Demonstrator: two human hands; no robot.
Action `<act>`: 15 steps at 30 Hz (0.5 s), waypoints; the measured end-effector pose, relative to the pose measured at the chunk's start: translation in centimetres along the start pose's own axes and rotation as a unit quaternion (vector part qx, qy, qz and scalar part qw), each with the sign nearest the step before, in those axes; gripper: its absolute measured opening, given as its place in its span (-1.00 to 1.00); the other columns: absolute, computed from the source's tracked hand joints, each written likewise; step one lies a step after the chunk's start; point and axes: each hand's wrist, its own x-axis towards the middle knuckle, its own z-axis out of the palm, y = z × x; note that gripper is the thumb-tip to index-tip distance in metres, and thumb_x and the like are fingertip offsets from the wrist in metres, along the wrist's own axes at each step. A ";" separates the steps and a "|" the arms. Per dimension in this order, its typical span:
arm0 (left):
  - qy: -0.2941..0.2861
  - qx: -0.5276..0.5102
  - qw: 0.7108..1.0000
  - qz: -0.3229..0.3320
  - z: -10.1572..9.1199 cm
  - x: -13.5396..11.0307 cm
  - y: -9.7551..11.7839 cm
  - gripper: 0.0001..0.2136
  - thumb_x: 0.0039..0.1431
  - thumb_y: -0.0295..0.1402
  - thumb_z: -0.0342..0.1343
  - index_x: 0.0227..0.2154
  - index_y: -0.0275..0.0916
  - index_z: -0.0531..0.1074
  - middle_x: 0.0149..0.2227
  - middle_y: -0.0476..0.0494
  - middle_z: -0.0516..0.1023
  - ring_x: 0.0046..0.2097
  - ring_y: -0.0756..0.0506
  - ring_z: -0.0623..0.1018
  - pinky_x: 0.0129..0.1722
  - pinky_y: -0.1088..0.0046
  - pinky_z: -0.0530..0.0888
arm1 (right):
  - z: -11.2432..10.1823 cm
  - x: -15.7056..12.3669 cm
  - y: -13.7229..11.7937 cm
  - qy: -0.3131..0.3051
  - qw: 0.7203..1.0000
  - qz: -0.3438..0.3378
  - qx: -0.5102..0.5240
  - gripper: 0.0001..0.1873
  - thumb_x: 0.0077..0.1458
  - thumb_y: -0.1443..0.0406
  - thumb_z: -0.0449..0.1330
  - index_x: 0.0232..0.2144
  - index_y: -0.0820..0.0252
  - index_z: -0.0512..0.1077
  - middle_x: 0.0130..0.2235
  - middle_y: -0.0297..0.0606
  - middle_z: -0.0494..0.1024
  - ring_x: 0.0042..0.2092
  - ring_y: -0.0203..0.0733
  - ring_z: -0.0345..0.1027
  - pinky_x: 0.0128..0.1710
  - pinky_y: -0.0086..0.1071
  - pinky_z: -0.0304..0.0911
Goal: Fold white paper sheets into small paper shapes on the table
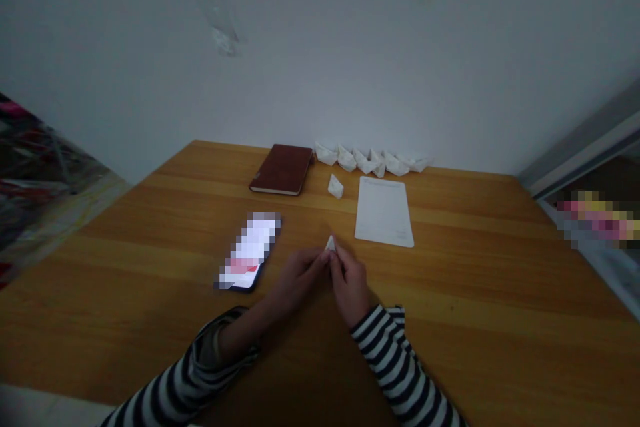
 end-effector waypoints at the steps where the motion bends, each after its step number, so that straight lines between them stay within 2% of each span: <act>1: -0.010 -0.025 1.000 -0.010 0.2 0.0 0.0 -0.56 0.35 -0.09 -0.17 -0.47 -0.28 0.42 -0.45 -0.06 0.47 -0.38 -0.05 0.41 -0.35 0.46 0.32 | -0.2 0.1 0.1 0.002 1.000 -0.009 -0.001 -0.49 0.24 -0.01 0.06 0.08 0.12 0.45 -0.12 -0.14 0.60 -0.05 -0.01 0.45 0.02 -0.14 0.33; 2: -0.012 -0.046 0.999 -0.023 0.3 -0.1 0.0 -0.55 0.34 -0.08 -0.18 -0.50 -0.28 0.39 -0.48 -0.05 0.44 -0.40 -0.04 0.39 -0.37 0.46 0.31 | -0.3 0.2 0.3 -0.002 1.000 -0.010 0.002 -0.50 0.24 0.00 0.05 0.07 0.11 0.46 -0.08 -0.14 0.59 0.00 0.00 0.42 0.06 -0.13 0.29; 3: -0.013 -0.063 0.997 -0.037 0.4 -0.1 -0.1 -0.54 0.34 -0.07 -0.20 -0.52 -0.27 0.36 -0.50 -0.04 0.41 -0.41 -0.03 0.38 -0.38 0.46 0.31 | -0.4 0.3 0.4 -0.011 1.000 -0.003 0.009 -0.50 0.25 0.00 0.04 0.08 0.11 0.46 -0.11 -0.15 0.60 -0.02 -0.01 0.43 0.03 -0.13 0.32; 7: -0.028 -0.067 0.996 -0.058 0.0 0.0 0.1 -0.53 0.34 -0.07 -0.22 -0.55 -0.25 0.33 -0.50 -0.05 0.43 -0.40 -0.05 0.42 -0.32 0.44 0.35 | -0.7 0.7 0.8 -0.064 0.996 0.042 0.050 -0.46 0.25 -0.02 0.03 0.13 0.10 0.41 -0.41 -0.28 0.55 -0.34 -0.09 0.43 -0.28 -0.22 0.40; 12: -0.062 0.012 0.998 -0.020 -0.5 0.1 0.7 -0.56 0.35 -0.13 -0.24 -0.53 -0.23 0.35 -0.49 -0.05 0.44 -0.41 -0.05 0.42 -0.33 0.44 0.34 | -0.7 0.7 0.0 -0.063 0.996 0.024 0.059 -0.44 0.23 -0.06 0.04 0.11 0.10 0.42 -0.27 -0.21 0.58 -0.11 -0.03 0.44 -0.01 -0.15 0.34; 15: -0.061 0.039 0.997 -0.009 -0.4 0.0 0.9 -0.57 0.37 -0.13 -0.26 -0.49 -0.22 0.36 -0.46 -0.06 0.47 -0.39 -0.06 0.43 -0.32 0.44 0.35 | -0.7 0.7 -0.3 -0.068 0.996 0.031 0.053 -0.42 0.23 -0.09 0.01 0.06 0.11 0.46 -0.22 -0.18 0.60 -0.09 0.00 0.44 0.02 -0.11 0.32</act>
